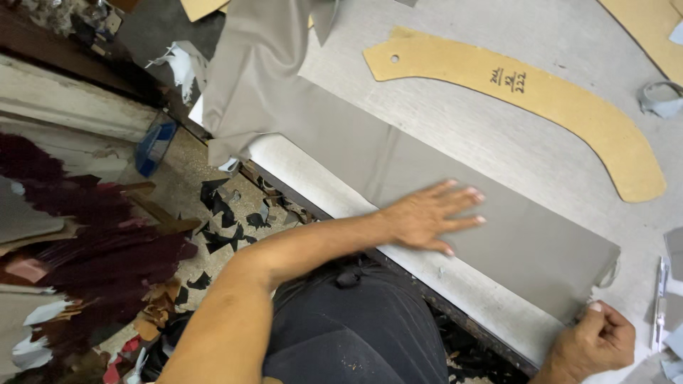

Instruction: The person uses a cardboard template and a rotary cutter to cut shapes from a large sheet of gray fabric on a worktable. They repeatedly position the template, cut along its edges, remove the cut piece, and reposition the template to produce multiple identical fabric pieces.

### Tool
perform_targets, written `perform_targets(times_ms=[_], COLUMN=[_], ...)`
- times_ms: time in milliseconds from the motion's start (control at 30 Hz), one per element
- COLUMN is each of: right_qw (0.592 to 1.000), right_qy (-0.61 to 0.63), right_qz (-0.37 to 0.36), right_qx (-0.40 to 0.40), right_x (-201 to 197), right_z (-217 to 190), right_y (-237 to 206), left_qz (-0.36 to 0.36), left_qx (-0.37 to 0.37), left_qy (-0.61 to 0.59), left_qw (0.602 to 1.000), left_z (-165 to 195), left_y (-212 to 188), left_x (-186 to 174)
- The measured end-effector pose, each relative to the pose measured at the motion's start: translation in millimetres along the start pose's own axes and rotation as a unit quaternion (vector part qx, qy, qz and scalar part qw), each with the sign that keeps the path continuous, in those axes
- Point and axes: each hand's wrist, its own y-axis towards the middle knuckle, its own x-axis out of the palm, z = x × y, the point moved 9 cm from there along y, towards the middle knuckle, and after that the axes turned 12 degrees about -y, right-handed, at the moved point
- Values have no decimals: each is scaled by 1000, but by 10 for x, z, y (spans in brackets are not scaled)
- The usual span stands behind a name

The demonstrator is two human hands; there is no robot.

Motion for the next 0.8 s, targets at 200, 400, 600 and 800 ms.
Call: perform_targets(times_ms=[200,400,600,800], right_qw=[996,963,858,819], right_qy=[-65,-221,-218,-283], right_qz=[54,0,-300,-325], right_qx=[-36,-153,-356,-378], right_x=[-38,715,2547,3372], right_z=[-306,-1627,-3342,-3995], right_y=[75,-77,-931,-683], left_qz=[165,262,200,117], left_qx=[-310,-356,-375,-380], left_qy=[-61,-100,-69,-66], left_qw=[934,891,903,915], left_z=[-1897,-2224,-2281,-2424], left_y=[-1938,-2335,-2237,-2283], left_x=[-488,-448,-600,-979])
